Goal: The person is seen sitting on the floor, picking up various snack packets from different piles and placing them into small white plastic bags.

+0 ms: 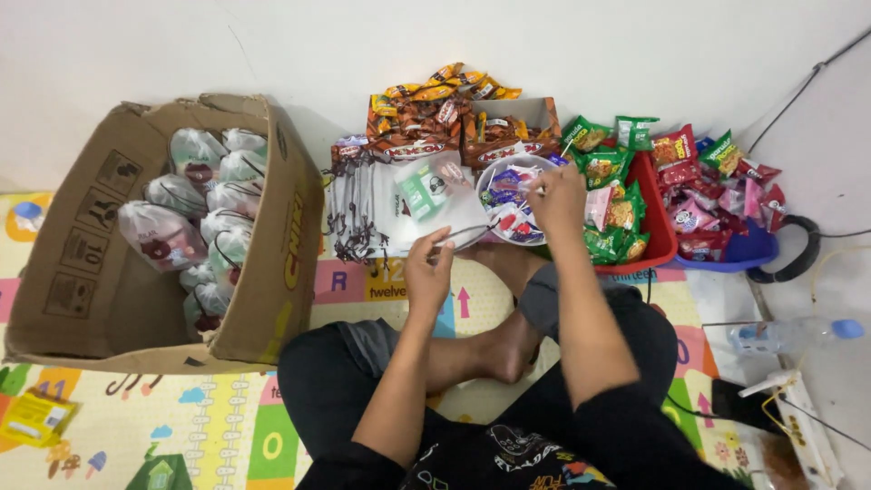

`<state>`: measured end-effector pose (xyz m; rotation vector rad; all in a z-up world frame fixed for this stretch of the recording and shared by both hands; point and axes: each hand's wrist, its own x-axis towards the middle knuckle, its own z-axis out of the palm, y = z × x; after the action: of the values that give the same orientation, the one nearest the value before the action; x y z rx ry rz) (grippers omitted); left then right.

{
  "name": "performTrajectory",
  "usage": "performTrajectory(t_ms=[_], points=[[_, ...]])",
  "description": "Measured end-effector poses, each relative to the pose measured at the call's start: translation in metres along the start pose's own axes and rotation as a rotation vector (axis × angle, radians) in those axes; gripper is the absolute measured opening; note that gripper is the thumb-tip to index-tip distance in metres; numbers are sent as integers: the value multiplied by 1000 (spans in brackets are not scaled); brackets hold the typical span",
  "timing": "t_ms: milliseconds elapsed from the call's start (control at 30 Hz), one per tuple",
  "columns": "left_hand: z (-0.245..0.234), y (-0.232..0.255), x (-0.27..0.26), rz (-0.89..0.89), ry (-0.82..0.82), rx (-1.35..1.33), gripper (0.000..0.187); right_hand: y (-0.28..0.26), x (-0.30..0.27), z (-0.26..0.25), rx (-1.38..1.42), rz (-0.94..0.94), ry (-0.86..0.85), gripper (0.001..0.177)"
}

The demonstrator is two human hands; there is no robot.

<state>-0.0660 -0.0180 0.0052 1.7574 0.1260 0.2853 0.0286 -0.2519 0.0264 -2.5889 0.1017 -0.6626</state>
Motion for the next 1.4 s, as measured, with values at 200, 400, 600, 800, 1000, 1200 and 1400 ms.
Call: performTrajectory(t_ms=[200, 400, 600, 800, 1000, 1200, 1400], points=[[8, 24, 1, -277, -192, -474, 36, -44, -82, -8, 218, -312, 487, 17], [9, 17, -2, -276, -35, -409, 24, -53, -112, 0, 306, -415, 371, 11], [-14, 26, 4, -84, -143, -212, 27, -79, -118, -44, 845, 60, -131, 46], [-13, 28, -3, -37, -206, -163, 25, -84, -116, -41, 978, 262, -208, 8], [-16, 44, -10, 123, -5, -200, 10, -96, -126, -39, 938, 266, -164, 14], [-19, 19, 4, 96, -51, -329, 12, -89, -150, -28, 824, 300, -231, 16], [-11, -11, 7, -172, -95, -364, 18, -78, -163, -22, 759, 346, -338, 21]])
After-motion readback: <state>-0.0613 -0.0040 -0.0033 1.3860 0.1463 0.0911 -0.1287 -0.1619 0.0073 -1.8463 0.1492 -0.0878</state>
